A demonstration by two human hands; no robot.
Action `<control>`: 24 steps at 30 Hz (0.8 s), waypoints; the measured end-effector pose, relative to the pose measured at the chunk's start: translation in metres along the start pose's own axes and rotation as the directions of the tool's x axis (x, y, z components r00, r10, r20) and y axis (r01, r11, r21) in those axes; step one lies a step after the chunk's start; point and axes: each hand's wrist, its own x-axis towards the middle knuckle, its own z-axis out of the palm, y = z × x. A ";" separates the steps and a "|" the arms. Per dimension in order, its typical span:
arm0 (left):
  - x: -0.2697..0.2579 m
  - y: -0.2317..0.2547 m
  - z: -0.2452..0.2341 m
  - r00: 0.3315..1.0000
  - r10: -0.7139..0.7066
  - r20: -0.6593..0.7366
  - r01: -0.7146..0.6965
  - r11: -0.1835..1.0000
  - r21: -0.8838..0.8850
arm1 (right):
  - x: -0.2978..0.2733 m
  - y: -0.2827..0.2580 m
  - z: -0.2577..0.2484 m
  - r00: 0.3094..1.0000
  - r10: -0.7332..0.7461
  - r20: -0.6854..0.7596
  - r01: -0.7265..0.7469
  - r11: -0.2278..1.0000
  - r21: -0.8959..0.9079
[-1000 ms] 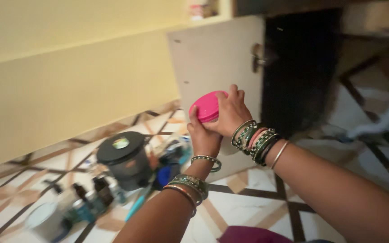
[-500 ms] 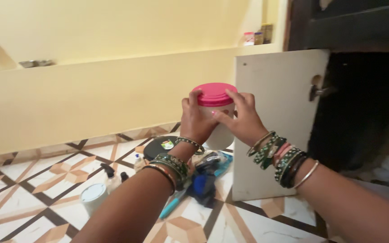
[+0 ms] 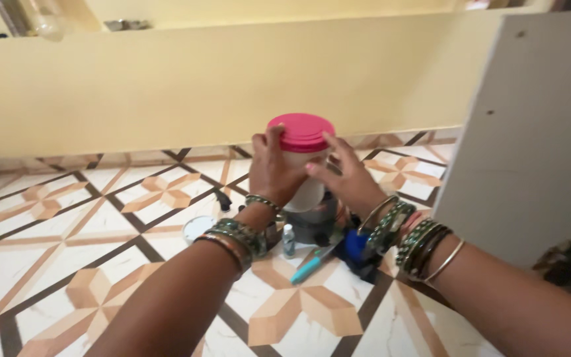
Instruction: The person repeatedly opens a cabinet under a sink and transfers various bottles and containers from the cabinet to the floor. They handle items one at a time, placing them on the patterned tile floor next to a black bucket and other objects.
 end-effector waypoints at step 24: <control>-0.043 -0.379 -0.047 0.844 -0.330 -0.423 0.499 0.773 0.393 | -0.003 0.193 0.157 0.886 0.250 0.390 0.073 0.756 -0.650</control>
